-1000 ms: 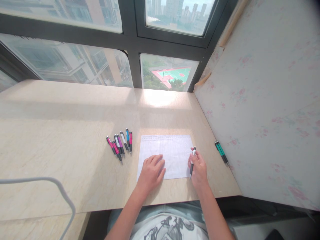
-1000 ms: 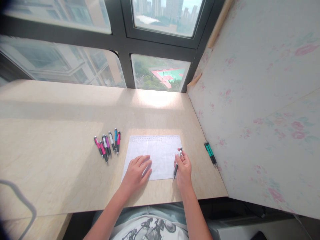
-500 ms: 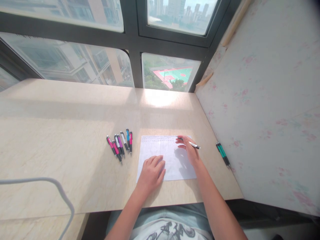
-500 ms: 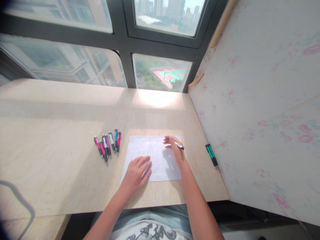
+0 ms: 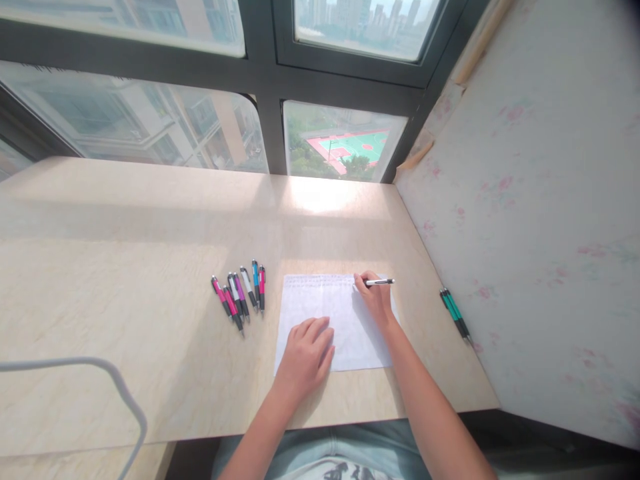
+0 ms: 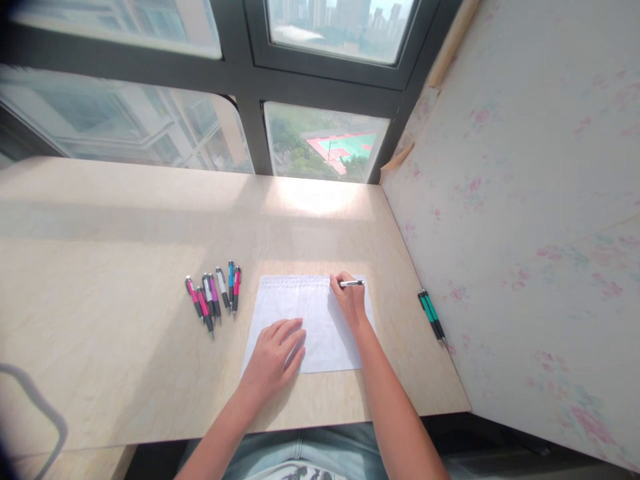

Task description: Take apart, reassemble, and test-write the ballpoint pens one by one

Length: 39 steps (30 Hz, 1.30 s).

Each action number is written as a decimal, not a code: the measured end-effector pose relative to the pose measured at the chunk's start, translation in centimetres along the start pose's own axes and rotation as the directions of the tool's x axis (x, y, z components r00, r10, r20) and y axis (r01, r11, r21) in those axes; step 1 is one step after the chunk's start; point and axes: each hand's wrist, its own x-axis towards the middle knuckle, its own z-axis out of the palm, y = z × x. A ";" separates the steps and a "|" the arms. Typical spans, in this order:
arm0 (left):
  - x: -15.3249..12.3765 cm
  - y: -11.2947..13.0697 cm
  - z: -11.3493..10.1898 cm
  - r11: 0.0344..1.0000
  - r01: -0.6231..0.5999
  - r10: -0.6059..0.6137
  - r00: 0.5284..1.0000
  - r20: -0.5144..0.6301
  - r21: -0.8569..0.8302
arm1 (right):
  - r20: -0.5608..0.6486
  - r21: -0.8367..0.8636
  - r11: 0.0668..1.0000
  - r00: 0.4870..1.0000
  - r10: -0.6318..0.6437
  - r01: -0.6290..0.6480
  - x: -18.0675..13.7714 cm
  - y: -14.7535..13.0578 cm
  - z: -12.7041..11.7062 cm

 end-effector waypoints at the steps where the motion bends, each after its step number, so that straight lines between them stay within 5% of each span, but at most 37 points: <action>1: 0.0 0.0 0.0 1.000 0.000 0.000 1.000 0.004 -0.002 | 0.003 -0.017 1.000 1.000 -0.005 0.005 0.1 0.1 0.0; 21: 0.0 -0.1 -0.1 1.000 0.012 -0.011 0.999 0.037 -0.027 | -0.033 -0.137 0.990 0.998 -0.045 0.040 -0.2 0.3 0.0; 39: 0.1 -0.1 -0.1 1.000 0.007 -0.007 1.000 0.017 -0.019 | -0.061 -0.012 1.000 0.998 0.006 -0.007 -0.1 0.5 -0.1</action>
